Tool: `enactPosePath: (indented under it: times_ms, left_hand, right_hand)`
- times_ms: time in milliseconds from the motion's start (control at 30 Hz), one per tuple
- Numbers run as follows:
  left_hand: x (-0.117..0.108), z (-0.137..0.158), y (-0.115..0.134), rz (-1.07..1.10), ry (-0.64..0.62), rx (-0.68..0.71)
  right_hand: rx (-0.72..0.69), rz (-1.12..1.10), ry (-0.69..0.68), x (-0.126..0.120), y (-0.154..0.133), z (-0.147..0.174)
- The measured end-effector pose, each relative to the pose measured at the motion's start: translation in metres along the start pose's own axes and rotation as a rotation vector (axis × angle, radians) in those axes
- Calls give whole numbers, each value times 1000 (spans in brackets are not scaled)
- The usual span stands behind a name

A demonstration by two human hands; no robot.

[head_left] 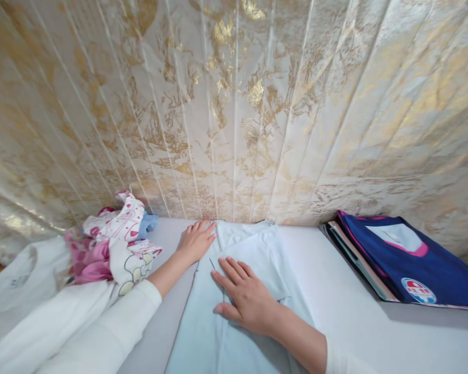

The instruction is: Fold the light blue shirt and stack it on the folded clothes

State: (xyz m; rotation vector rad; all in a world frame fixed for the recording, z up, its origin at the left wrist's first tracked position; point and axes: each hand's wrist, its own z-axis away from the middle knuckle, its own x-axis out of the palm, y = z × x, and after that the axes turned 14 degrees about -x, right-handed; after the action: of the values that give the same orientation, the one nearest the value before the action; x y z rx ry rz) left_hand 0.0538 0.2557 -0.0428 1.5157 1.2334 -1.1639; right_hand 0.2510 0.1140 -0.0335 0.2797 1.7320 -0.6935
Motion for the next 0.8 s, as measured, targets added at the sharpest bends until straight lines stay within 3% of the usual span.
enactPosePath:
  times_ms: [233, 333, 433, 600, 700, 800]
  left_hand:
    - [-25, 3, 16, 22, 20, 15]
    - [-39, 31, 29, 66, 16, 99]
    - [-47, 76, 45, 109, -10, 234]
    - [-39, 135, 64, 147, -130, 395]
    - [-31, 140, 65, 150, -155, 375]
    - [-24, 125, 64, 160, -149, 358]
  right_hand:
    - [10, -68, 4, -16, 0, 6]
    - [130, -106, 100, -30, 13, 23]
    - [210, -1, 169, -33, 28, 46]
    - [180, 149, 120, -15, 34, 69]
    - [186, 199, 97, -12, 33, 68]
    - [202, 222, 100, -16, 40, 59]
